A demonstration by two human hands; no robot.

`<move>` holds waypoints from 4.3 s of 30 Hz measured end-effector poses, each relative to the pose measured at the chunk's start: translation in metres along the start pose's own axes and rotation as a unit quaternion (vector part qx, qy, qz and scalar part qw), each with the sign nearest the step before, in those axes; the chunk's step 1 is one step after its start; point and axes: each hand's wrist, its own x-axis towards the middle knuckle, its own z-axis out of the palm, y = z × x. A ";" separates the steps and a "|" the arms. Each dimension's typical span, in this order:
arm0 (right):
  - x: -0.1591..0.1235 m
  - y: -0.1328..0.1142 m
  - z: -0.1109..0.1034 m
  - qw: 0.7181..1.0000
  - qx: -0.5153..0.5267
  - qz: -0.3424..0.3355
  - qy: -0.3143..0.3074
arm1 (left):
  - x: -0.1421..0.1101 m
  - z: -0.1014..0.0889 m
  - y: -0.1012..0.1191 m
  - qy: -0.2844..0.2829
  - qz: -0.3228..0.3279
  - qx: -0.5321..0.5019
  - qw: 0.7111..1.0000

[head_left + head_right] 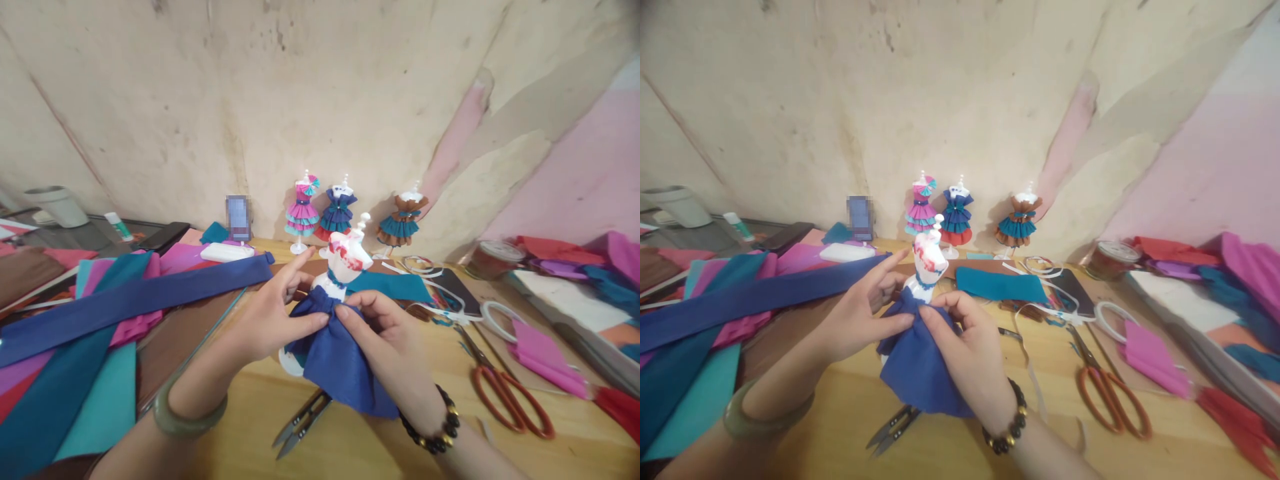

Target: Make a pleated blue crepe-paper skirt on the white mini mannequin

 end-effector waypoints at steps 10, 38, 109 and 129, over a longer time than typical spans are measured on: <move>-0.002 -0.001 0.003 1.000 -0.018 -0.016 -0.005 | -0.004 -0.003 0.002 -0.036 0.011 -0.027 0.999; -0.007 -0.009 -0.016 0.896 -0.283 -0.330 -0.087 | 0.006 -0.003 0.000 0.091 -0.112 -0.129 0.981; 0.007 -0.007 -0.009 0.982 -0.113 -0.083 -0.129 | -0.001 -0.020 0.003 -0.087 0.009 0.025 0.996; 0.004 -0.016 -0.019 0.960 -0.115 -0.196 -0.165 | 0.003 -0.026 -0.005 -0.057 0.031 0.003 0.998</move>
